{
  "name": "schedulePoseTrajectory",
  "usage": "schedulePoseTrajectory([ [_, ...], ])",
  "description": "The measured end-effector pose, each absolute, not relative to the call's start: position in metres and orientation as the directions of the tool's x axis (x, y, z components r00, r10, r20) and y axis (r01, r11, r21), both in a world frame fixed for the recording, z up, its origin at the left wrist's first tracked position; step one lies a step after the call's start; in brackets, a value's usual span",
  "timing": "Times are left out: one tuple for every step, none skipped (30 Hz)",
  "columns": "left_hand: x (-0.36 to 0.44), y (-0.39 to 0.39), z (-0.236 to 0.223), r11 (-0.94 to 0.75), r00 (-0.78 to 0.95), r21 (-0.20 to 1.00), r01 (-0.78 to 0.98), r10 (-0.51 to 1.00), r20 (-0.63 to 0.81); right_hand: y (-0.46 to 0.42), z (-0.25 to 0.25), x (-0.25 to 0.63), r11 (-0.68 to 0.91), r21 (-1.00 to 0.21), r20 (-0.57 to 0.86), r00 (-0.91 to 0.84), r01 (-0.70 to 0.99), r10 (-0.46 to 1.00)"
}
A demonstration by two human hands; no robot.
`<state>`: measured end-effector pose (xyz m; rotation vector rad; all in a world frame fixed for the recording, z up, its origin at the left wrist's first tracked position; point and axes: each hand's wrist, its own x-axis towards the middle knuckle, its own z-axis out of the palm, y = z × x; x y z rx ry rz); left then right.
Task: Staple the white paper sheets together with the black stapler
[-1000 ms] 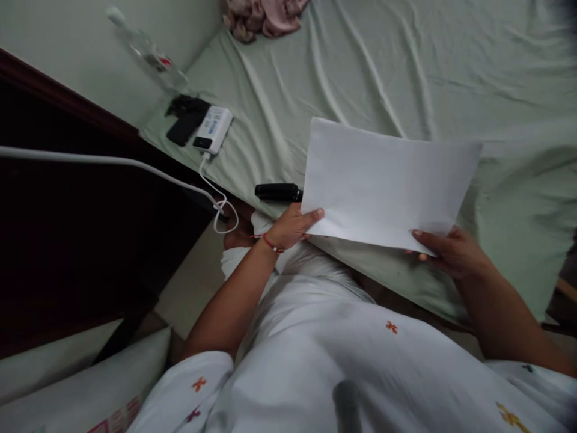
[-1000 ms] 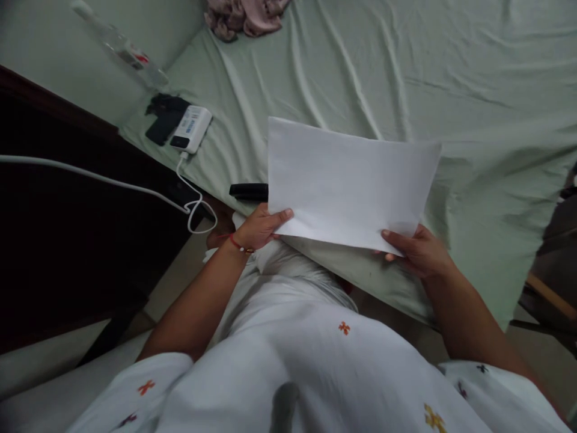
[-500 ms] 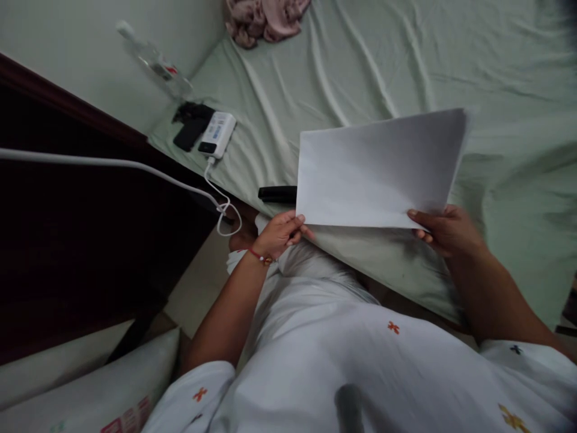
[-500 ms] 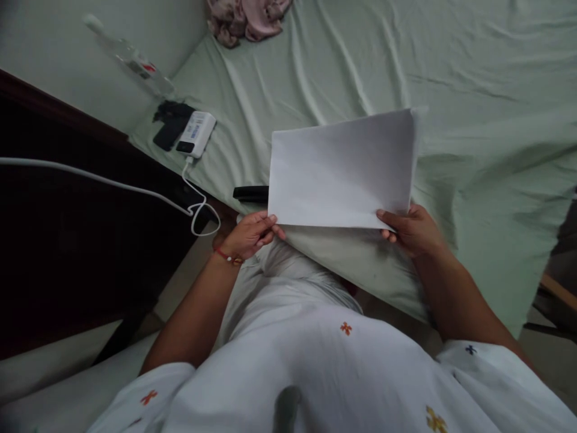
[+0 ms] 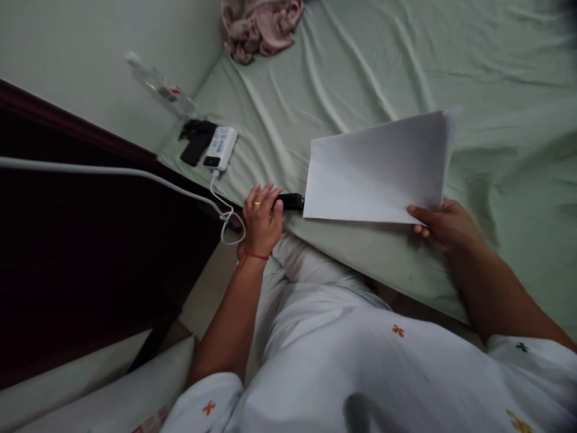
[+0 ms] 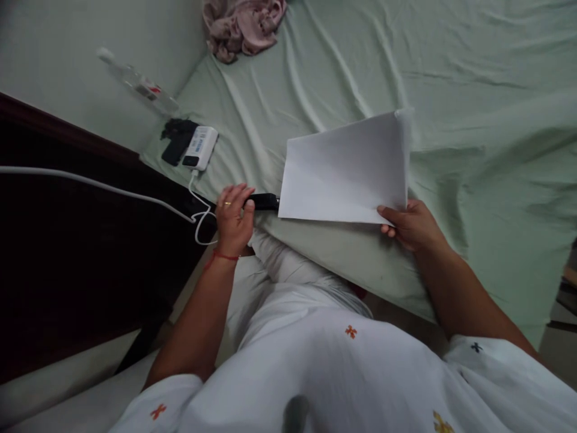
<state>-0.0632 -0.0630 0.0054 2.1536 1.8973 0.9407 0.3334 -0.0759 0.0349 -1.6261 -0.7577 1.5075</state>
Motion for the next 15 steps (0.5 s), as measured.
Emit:
schedulePoseTrajectory([
  [-0.064,-0.058,0.001,-0.219,0.053,0.474,0.853,0.939,0.339,-0.076,0.036,0.332,-0.539,-0.838,-0.546,0.125,-0.088,0.828],
  [-0.065,-0.054,-0.004,-0.238,0.089,0.483,0.843,0.946,0.311,-0.076,0.036,0.331,-0.558,-0.824,-0.566,0.132,-0.094,0.814],
  [-0.066,-0.051,-0.008,-0.259,0.125,0.496,0.829,0.95,0.288,-0.077,0.035,0.33,-0.572,-0.814,-0.581,0.136,-0.099,0.803],
  [-0.067,-0.05,-0.012,-0.279,0.155,0.508,0.815,0.949,0.273,-0.077,0.035,0.329,-0.576,-0.811,-0.585,0.137,-0.101,0.8],
  [-0.067,-0.049,-0.014,-0.294,0.174,0.517,0.804,0.948,0.268,-0.078,0.034,0.329,-0.577,-0.81,-0.587,0.134,-0.106,0.799],
  [-0.067,-0.049,-0.015,-0.301,0.181,0.523,0.797,0.946,0.268,-0.078,0.033,0.328,-0.575,-0.81,-0.586,0.134,-0.115,0.799],
  [-0.067,-0.05,-0.016,-0.303,0.181,0.528,0.794,0.946,0.27,-0.078,0.031,0.328,-0.572,-0.811,-0.585,0.137,-0.127,0.799],
  [-0.068,-0.052,-0.016,-0.304,0.181,0.533,0.79,0.945,0.272,-0.079,0.03,0.328,-0.568,-0.811,-0.584,0.142,-0.141,0.799],
  [-0.068,-0.053,-0.015,-0.306,0.182,0.539,0.785,0.945,0.271,-0.079,0.029,0.328,-0.564,-0.812,-0.583,0.148,-0.153,0.799],
  [-0.068,-0.054,-0.015,-0.307,0.184,0.544,0.781,0.945,0.27,-0.079,0.028,0.328,-0.561,-0.811,-0.583,0.153,-0.163,0.798],
  [-0.068,-0.055,-0.014,-0.309,0.188,0.549,0.777,0.945,0.267,-0.079,0.028,0.329,-0.558,-0.812,-0.582,0.158,-0.172,0.798],
  [-0.068,-0.056,-0.014,-0.311,0.192,0.551,0.774,0.945,0.264,-0.079,0.027,0.329,-0.555,-0.812,-0.581,0.162,-0.181,0.798],
  [-0.068,-0.056,-0.014,-0.313,0.195,0.552,0.773,0.945,0.262,-0.079,0.026,0.329,-0.552,-0.813,-0.58,0.164,-0.188,0.798],
  [-0.067,-0.057,-0.013,-0.315,0.198,0.551,0.773,0.945,0.261,-0.079,0.026,0.329,-0.55,-0.813,-0.579,0.166,-0.193,0.798],
  [-0.067,-0.057,-0.013,-0.317,0.201,0.549,0.773,0.944,0.263,-0.079,0.026,0.329,-0.549,-0.813,-0.579,0.168,-0.195,0.798],
])
